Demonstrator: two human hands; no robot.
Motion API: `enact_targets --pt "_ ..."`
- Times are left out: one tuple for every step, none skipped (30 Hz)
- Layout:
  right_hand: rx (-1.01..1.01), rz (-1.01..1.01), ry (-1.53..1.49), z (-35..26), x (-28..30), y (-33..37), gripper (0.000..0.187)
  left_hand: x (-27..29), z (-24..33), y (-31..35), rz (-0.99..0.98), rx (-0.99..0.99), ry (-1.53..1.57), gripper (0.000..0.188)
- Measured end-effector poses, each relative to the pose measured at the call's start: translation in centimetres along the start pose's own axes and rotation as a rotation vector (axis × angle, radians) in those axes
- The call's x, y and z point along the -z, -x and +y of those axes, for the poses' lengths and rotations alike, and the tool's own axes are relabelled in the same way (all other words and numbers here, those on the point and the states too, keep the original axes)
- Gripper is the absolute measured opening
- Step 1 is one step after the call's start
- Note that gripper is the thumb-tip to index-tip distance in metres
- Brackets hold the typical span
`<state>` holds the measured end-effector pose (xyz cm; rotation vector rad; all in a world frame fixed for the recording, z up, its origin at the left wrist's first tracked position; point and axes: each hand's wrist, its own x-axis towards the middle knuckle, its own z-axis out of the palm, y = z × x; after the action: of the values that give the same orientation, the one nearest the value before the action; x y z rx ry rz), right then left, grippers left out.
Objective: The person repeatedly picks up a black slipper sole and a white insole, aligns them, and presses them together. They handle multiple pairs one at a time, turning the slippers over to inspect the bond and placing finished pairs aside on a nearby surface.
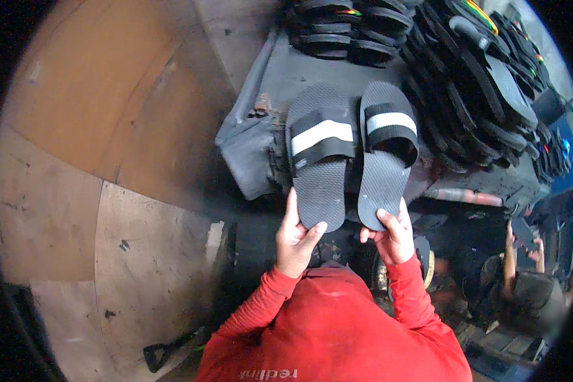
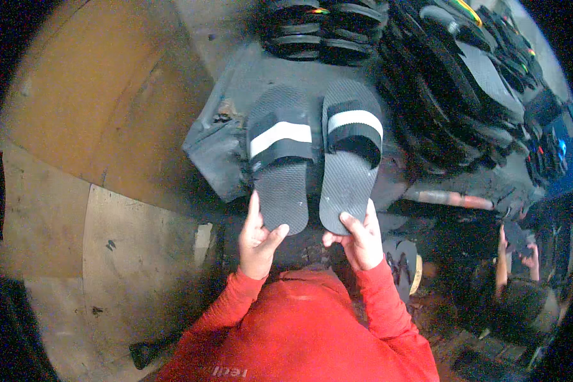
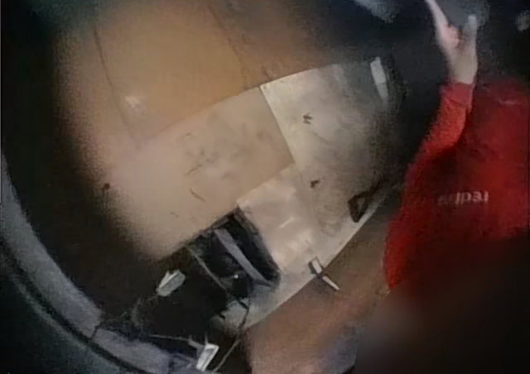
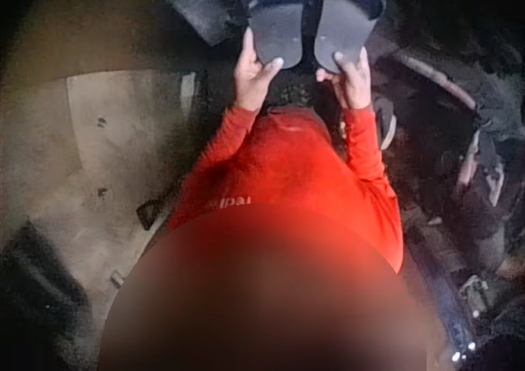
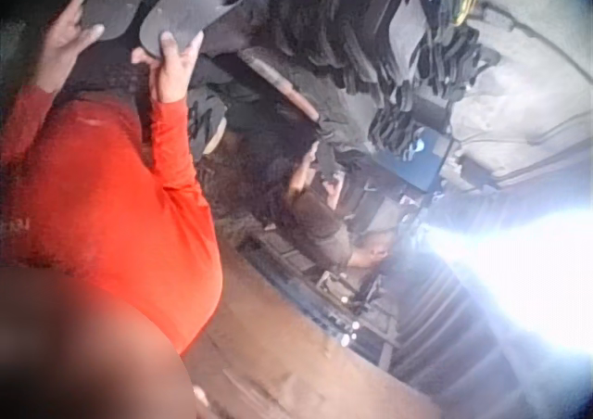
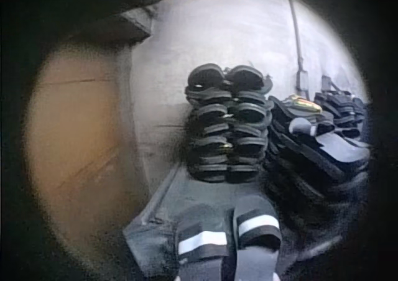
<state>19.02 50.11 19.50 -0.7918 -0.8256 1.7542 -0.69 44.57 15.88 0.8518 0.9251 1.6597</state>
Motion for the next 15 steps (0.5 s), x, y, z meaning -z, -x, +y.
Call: enact_targets --pt "0.003 -0.066 -0.003 0.0 0.2 0.1 0.044 -0.2 0.1 -0.3 -0.018 -0.008 -0.008 0.086" --pt "-0.035 -0.064 0.002 0.3 0.3 0.1 0.044 -0.4 0.2 -0.4 -0.036 -0.012 -0.017 0.085" --pt "-0.072 -0.077 -0.003 0.5 0.4 0.2 0.045 -0.5 0.3 -0.4 -0.029 -0.004 -0.017 0.085" --pt "-0.135 -0.023 0.014 0.8 0.5 0.2 0.045 -0.6 0.3 -0.4 -0.030 0.006 -0.017 0.085" --pt "-0.145 -0.064 -0.027 1.1 0.7 0.1 0.047 -0.6 0.3 -0.3 -0.034 0.006 -0.013 0.084" --pt "-0.107 -0.091 -0.068 1.5 0.8 0.1 0.047 -0.6 0.3 -0.2 -0.039 0.010 0.001 0.085" --pt "-0.079 -0.067 -0.107 1.9 1.0 0.2 0.048 -0.6 0.2 -0.1 -0.043 0.001 0.018 0.086" --pt "-0.059 -0.083 -0.151 2.4 1.1 0.4 0.049 -0.6 0.1 -0.1 -0.041 -0.001 0.036 0.086" --pt "-0.059 -0.101 -0.172 2.7 1.1 0.5 0.050 -0.6 -0.1 -0.1 -0.025 -0.008 0.060 0.082" --pt "-0.031 -0.090 -0.137 3.1 1.0 0.9 0.050 -0.6 -0.3 -0.2 -0.005 -0.015 0.086 0.078" --pt "0.012 -0.089 -0.121 3.0 0.8 0.9 0.050 -0.7 -0.5 -0.2 -0.014 -0.054 0.115 0.075" --pt "0.050 -0.100 -0.108 2.8 0.4 0.8 0.051 -0.6 -0.6 -0.2 0.028 0.038 0.168 0.068" --pt "0.116 -0.012 0.003 2.3 -0.2 0.4 0.048 -0.5 -0.5 0.0 0.040 0.104 0.224 0.062" --pt "0.108 0.107 0.119 1.4 -0.7 -0.1 0.048 -0.2 -0.3 0.3 0.074 0.193 0.270 0.056" --pt "0.105 0.137 0.174 0.1 -1.4 -0.8 0.047 0.0 0.0 0.8 0.080 0.135 0.263 0.043"
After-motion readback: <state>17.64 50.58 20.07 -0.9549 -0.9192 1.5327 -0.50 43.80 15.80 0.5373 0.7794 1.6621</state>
